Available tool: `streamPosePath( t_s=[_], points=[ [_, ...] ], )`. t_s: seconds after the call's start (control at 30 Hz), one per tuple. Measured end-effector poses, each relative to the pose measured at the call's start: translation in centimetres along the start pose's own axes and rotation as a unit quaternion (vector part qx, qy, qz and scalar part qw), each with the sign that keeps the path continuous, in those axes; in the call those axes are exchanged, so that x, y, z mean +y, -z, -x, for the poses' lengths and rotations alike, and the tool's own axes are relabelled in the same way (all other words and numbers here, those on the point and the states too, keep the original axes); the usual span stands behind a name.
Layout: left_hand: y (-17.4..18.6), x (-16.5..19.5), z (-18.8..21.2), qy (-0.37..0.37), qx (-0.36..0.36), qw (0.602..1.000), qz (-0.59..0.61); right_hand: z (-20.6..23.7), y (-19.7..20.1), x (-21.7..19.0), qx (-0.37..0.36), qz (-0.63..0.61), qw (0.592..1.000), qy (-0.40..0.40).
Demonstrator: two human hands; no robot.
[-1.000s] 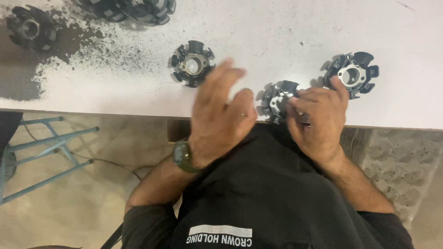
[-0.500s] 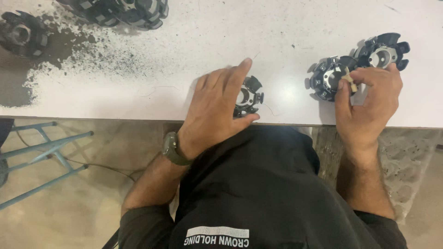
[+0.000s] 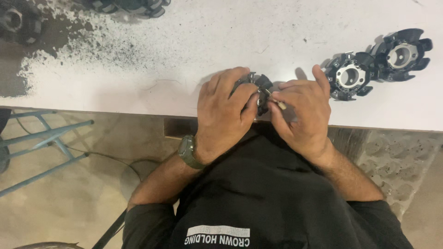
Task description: The person sits at a white workbench assembling omni wheels, fitting black rubber rollers onto the hubs of wheel bases one at a time. They hold a hub in one hand, press rollers into place, and use a small wedge-shaped tool to help seat the rollers, setting finished wheels aside as they go.
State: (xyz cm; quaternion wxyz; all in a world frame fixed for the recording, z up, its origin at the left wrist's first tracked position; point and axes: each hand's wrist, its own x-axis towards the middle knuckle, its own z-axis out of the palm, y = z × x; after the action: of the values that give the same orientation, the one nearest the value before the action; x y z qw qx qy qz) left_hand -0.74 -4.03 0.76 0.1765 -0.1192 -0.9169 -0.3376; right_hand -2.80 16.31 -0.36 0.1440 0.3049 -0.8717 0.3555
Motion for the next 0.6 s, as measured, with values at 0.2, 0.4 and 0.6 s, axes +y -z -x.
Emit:
streamPosePath(
  t_s=[0.2, 0.4, 0.6],
  points=[
    [-0.9, -0.7, 0.4, -0.025, 0.057, 0.998, 0.014, -0.2, -0.3, -0.4, 0.001, 0.050, 0.999, 0.018],
    [-0.7, -0.3, 0.1, -0.013, 0.017, 0.999, 0.035, -0.9, 0.3, -0.4, -0.031, 0.013, 0.999, 0.005],
    [-1.2, 0.0, -0.2, 0.000, 0.026, 0.999, 0.030, -1.1, 0.6, -0.7, -0.043, -0.012, 0.999, -0.012]
  ],
)
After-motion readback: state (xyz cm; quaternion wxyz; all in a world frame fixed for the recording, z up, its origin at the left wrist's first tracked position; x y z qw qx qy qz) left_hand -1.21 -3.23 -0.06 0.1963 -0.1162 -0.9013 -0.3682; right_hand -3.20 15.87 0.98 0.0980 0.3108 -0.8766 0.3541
